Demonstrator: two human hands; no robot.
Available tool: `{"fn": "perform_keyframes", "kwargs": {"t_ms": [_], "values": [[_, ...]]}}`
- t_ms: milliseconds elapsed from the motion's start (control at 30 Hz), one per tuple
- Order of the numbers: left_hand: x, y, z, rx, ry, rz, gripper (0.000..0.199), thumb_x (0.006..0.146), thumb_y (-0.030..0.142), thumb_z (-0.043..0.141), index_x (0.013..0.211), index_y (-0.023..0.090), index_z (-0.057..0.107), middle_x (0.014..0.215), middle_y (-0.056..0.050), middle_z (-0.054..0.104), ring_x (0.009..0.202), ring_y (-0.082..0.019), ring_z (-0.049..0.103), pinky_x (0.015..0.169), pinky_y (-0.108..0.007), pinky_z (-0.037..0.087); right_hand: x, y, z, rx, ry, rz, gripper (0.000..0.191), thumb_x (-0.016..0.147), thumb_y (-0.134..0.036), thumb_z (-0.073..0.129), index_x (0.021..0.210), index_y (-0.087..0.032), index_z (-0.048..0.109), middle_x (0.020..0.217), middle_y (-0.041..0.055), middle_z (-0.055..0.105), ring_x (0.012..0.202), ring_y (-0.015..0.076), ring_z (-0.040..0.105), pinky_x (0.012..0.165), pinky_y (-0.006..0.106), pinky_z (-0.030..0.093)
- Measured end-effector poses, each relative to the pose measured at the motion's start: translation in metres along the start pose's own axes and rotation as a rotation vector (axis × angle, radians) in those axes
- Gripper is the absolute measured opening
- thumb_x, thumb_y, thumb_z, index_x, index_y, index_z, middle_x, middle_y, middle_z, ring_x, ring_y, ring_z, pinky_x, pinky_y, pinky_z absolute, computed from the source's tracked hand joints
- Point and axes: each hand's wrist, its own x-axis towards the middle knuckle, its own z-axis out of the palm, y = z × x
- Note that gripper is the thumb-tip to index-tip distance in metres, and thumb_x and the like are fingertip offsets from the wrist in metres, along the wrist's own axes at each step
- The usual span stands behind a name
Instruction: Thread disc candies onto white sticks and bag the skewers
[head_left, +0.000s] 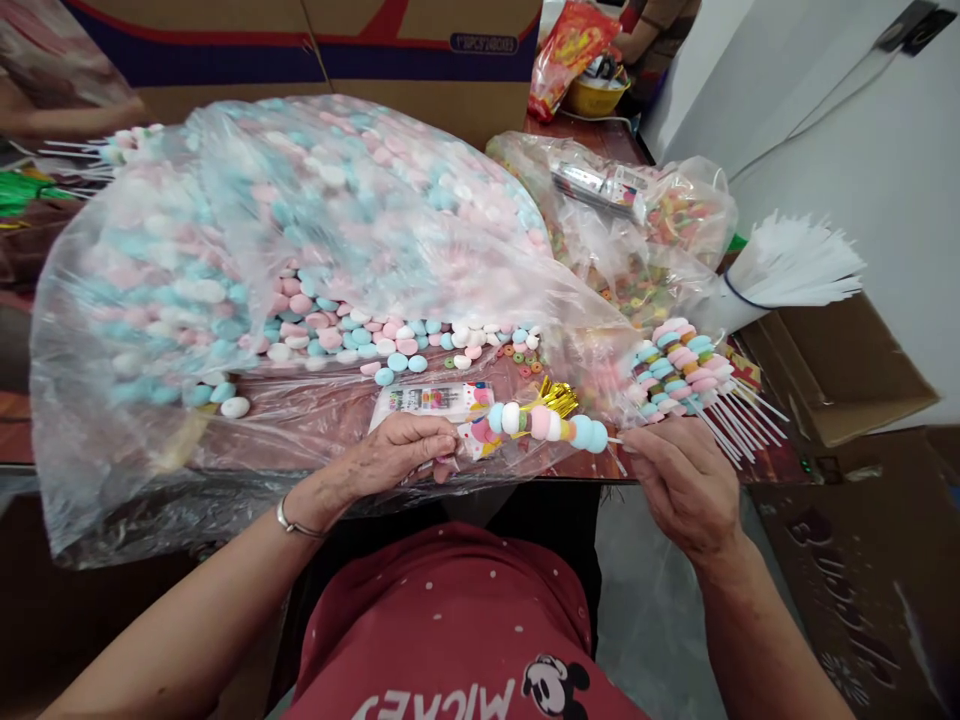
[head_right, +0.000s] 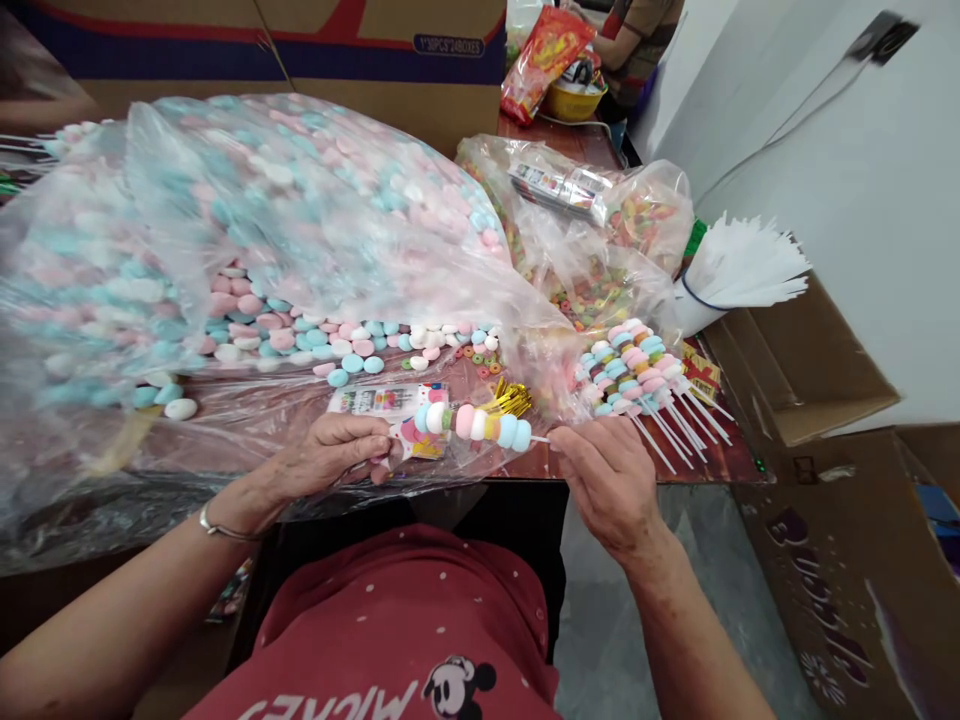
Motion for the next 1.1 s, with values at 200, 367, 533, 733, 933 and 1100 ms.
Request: {"fn": "perform_keyframes", "kwargs": {"t_ms": [200,367,533,733,933,1100], "values": [[0.000,-0.008,-0.007,-0.047,-0.021,-0.055,0.046,0.087,0.052,0.060,0.066,0.012,0.064,0.056,-0.001,0.057,0.046,-0.006,0.034,0.044,-0.021,0.021,-0.001,0.005,0.002,-0.035,-0.022,-0.041,0.020,0.090,-0.009,0.055,0.107,-0.020,0.060,0.082,0.0049,0.066,0.073,0.0189,0.056,0.069,0.034,0.045],[0.001,-0.009,-0.008,-0.058,-0.022,-0.054,0.046,0.085,0.054,0.061,0.066,0.012,0.064,0.056,-0.001,0.057,0.047,-0.007,0.035,0.044,-0.021,0.022,-0.001,0.009,0.000,-0.032,-0.033,-0.047,0.021,0.091,-0.009,0.054,0.108,-0.019,0.059,0.086,0.0059,0.067,0.075,0.0195,0.057,0.069,0.035,0.045],[0.001,-0.007,-0.008,-0.053,-0.044,-0.076,0.045,0.087,0.052,0.059,0.067,0.013,0.062,0.058,0.000,0.058,0.044,-0.006,0.033,0.042,-0.020,0.021,0.000,0.010,0.000,-0.036,-0.042,-0.051,0.021,0.092,-0.010,0.054,0.108,-0.022,0.060,0.085,0.0042,0.068,0.073,0.0183,0.056,0.069,0.034,0.044],[0.003,-0.004,-0.011,-0.002,-0.068,-0.095,0.043,0.086,0.051,0.058,0.066,0.013,0.060,0.055,0.000,0.057,0.043,-0.005,0.032,0.040,-0.019,0.019,0.001,0.010,0.001,-0.033,-0.072,-0.103,0.018,0.092,-0.012,0.054,0.105,-0.022,0.062,0.080,0.0031,0.066,0.071,0.0176,0.055,0.067,0.034,0.041],[0.004,0.008,-0.014,0.069,-0.125,-0.131,0.045,0.084,0.054,0.058,0.064,0.014,0.058,0.051,0.001,0.055,0.044,-0.006,0.032,0.042,-0.020,0.021,0.003,0.013,-0.007,-0.040,-0.087,-0.092,0.021,0.092,-0.014,0.056,0.109,-0.025,0.062,0.085,0.0026,0.068,0.075,0.0176,0.058,0.070,0.034,0.043],[0.005,0.008,-0.013,0.052,-0.132,-0.131,0.045,0.083,0.054,0.059,0.062,0.015,0.058,0.048,0.002,0.051,0.044,-0.006,0.031,0.042,-0.021,0.019,0.004,0.013,-0.005,-0.063,-0.056,-0.110,0.022,0.091,-0.011,0.056,0.108,-0.023,0.062,0.085,0.0042,0.067,0.073,0.0172,0.057,0.068,0.034,0.042]]}}
